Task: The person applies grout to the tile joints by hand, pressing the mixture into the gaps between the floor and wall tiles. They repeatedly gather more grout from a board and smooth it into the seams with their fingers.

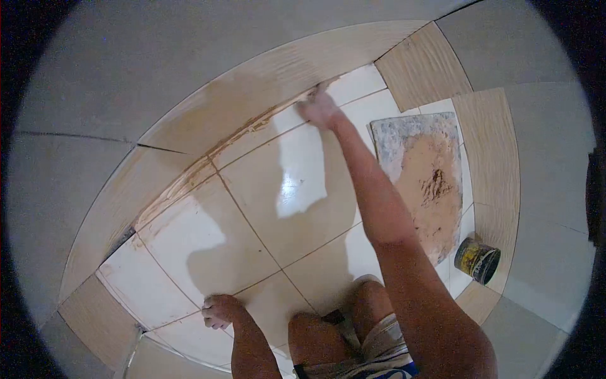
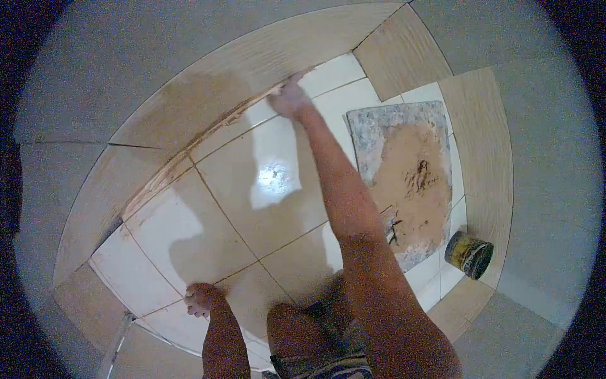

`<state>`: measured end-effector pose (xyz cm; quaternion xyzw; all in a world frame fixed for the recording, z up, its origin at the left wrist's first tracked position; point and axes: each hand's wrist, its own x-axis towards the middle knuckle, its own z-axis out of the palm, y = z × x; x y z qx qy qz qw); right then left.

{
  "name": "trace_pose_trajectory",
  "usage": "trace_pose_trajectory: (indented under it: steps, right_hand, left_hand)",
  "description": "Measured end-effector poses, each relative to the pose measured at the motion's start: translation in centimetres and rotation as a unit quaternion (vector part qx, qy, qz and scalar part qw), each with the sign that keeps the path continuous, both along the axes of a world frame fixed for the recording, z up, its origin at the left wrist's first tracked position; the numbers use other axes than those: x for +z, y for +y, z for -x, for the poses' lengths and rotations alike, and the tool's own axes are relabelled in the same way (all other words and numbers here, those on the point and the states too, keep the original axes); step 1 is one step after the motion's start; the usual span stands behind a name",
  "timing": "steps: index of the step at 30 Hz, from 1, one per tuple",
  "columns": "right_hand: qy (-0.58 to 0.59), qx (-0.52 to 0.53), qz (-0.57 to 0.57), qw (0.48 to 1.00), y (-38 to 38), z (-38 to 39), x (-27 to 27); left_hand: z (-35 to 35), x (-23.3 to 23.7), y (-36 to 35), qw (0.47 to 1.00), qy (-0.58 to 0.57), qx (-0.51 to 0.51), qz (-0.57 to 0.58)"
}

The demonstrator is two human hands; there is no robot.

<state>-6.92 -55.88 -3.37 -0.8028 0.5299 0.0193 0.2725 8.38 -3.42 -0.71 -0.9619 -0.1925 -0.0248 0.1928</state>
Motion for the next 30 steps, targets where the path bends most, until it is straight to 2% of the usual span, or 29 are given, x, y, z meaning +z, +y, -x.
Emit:
trace_pose_trajectory:
  steps: [1, 2, 4, 6, 8, 9, 11, 13, 15, 16, 18, 22, 24, 25, 27, 28, 30]
  right_hand:
    - [-0.017, 0.028, 0.023, 0.999, 0.4, -0.6, 0.0]
    - [-0.027, -0.023, -0.077, 0.996, 3.0, -2.1, 5.0]
    - [-0.040, -0.075, -0.176, 0.981, 4.9, -1.9, 7.0]
    - [-0.143, -0.031, 0.005, 0.989, 5.2, -0.2, 5.3]
    - [-0.251, -0.081, -0.009, 0.964, 3.1, 2.6, 6.0]
    - [-0.258, -0.203, -0.014, 0.944, 3.0, 2.9, 9.3]
    - [-0.344, -0.251, -0.047, 0.903, 0.2, 3.6, 7.1]
    - [-0.235, -0.107, 0.063, 0.964, -0.8, 2.3, 3.1]
    - [-0.049, 0.009, 0.045, 0.998, 0.2, -1.3, 2.6]
    - [-0.022, -0.028, -0.092, 0.995, 2.1, -3.1, 4.0]
    - [-0.197, -0.102, -0.056, 0.973, 7.7, -5.0, 5.5]
    - [-0.151, -0.081, -0.085, 0.982, 10.2, -4.5, 8.1]
    - [-0.203, -0.150, -0.196, 0.947, 9.1, -1.7, 9.3]
    - [-0.204, -0.148, -0.197, 0.947, 8.5, -1.1, 8.9]
    - [-0.263, -0.237, -0.064, 0.933, 7.9, -0.3, 7.7]
    - [-0.263, -0.238, -0.063, 0.933, 7.9, -0.4, 7.5]
    - [-0.113, -0.203, -0.082, 0.969, 8.0, -1.0, 7.1]
  left_hand:
    - [0.2, 0.5, -0.4, 0.999, 0.032, -0.018, -0.023]
    - [0.4, 1.0, -0.8, 0.996, 0.063, -0.037, -0.047]
    - [0.5, 1.3, -1.0, 0.996, 0.068, -0.037, -0.053]
    - [0.0, -0.2, 0.7, 0.997, 0.059, -0.027, -0.029]
    - [-0.3, -0.4, 0.5, 0.999, 0.046, -0.013, -0.002]
    - [0.0, 0.4, -0.2, 0.997, 0.065, -0.037, -0.031]
    - [0.1, -0.2, 0.8, 0.992, 0.087, -0.063, -0.064]
    - [-0.7, -3.5, 3.5, 1.000, 0.022, 0.003, 0.020]
    - [0.0, -0.5, 0.3, 0.999, 0.012, 0.016, 0.042]
    - [0.2, 0.7, -0.9, 0.998, 0.001, 0.028, 0.062]
    - [0.3, 0.9, -1.4, 0.997, 0.000, 0.038, 0.070]
    - [-0.4, 0.2, -0.4, 0.993, -0.024, 0.073, 0.086]
    - [-0.2, 0.3, -0.4, 0.994, -0.007, 0.070, 0.089]
    - [-0.1, 0.5, -0.4, 0.996, 0.026, 0.044, 0.078]
    - [-0.3, 0.1, 0.1, 0.996, 0.017, 0.048, 0.076]
    - [-0.4, -0.2, 0.1, 0.996, 0.010, 0.052, 0.077]
    - [-0.6, -0.2, 0.4, 0.992, 0.003, 0.078, 0.096]
